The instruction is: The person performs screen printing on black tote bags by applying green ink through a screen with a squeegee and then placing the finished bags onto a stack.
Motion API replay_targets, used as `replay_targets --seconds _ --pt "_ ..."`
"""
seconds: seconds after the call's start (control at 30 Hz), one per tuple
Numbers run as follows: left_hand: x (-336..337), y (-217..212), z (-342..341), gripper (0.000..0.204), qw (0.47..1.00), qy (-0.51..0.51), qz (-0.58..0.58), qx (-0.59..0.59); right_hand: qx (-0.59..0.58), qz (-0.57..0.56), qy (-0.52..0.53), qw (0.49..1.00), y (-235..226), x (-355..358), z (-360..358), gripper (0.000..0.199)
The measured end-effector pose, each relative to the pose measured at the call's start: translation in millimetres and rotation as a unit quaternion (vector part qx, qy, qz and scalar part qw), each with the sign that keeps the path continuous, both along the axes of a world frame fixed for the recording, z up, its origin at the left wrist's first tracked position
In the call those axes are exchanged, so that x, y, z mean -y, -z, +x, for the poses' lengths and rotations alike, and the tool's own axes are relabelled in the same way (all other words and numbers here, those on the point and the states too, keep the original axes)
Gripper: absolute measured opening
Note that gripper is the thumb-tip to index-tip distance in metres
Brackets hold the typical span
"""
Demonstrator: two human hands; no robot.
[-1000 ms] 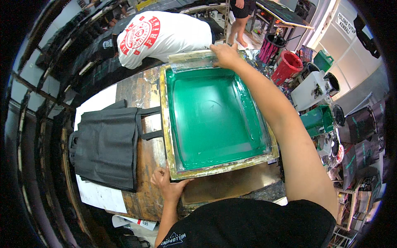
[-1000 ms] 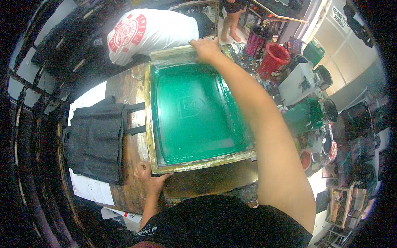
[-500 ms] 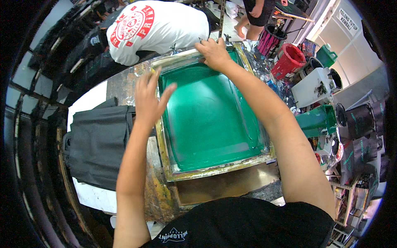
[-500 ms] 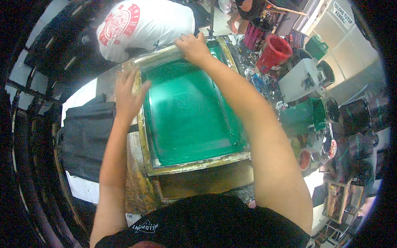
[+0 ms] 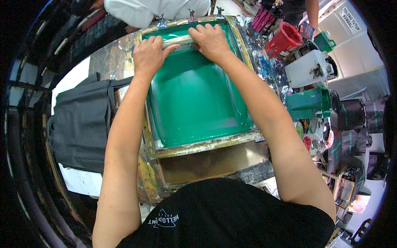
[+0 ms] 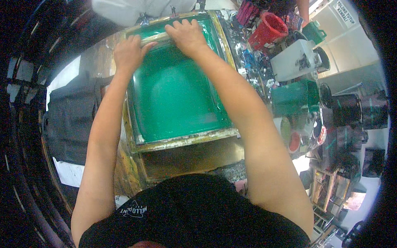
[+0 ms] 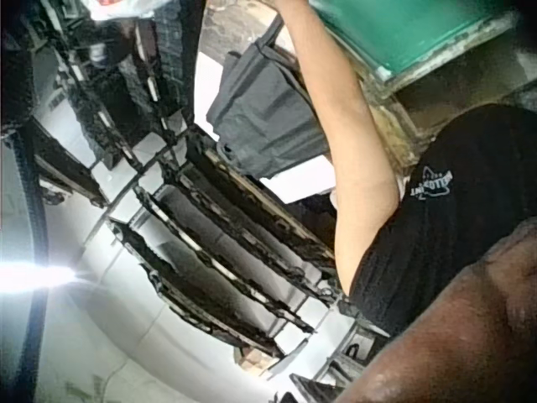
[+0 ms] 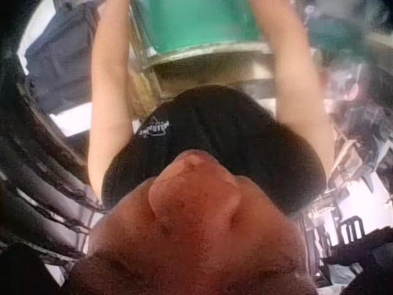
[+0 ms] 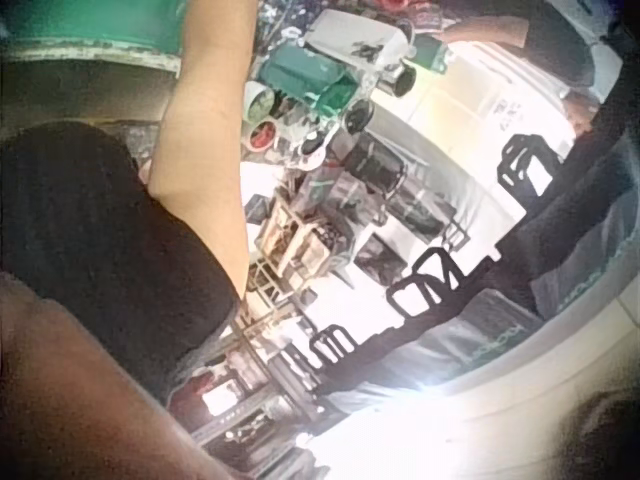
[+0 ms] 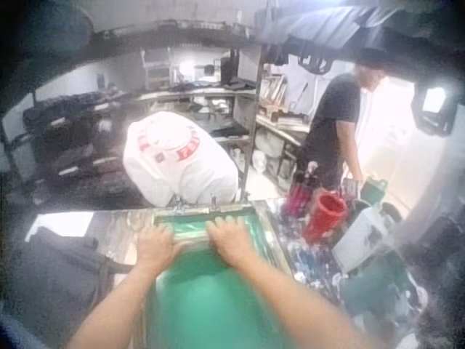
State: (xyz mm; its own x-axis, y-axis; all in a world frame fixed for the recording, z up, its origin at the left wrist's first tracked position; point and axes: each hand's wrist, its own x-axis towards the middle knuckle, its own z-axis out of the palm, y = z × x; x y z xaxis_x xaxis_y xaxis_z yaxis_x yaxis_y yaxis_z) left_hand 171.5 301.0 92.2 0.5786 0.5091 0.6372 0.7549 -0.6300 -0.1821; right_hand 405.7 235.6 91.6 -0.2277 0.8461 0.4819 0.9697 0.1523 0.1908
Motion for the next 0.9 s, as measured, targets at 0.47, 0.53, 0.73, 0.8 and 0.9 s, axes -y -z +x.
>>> replay_targets --seconds 0.47,0.53,0.73,0.8,0.9 --pt "199 -7 -47 0.062 0.999 0.027 -0.032 0.014 -0.005 -0.047 -0.002 0.999 -13 207 -49 0.034" --pt "227 -2 -57 0.062 0.998 0.029 -0.046 0.013 0.003 -0.062 -0.001 0.998 -14 237 -59 0.027" --pt "286 -7 -75 0.059 0.997 0.043 -0.066 0.024 -0.01 -0.069 -0.002 0.998 -17 293 -75 0.022" --pt "281 -10 -73 0.056 0.994 0.047 -0.092 0.04 -0.024 -0.064 0.0 0.998 -22 289 -76 0.022" --pt "274 -5 -80 0.062 0.987 0.082 -0.09 0.102 -0.011 -0.105 0.011 0.994 -26 284 -74 0.028"
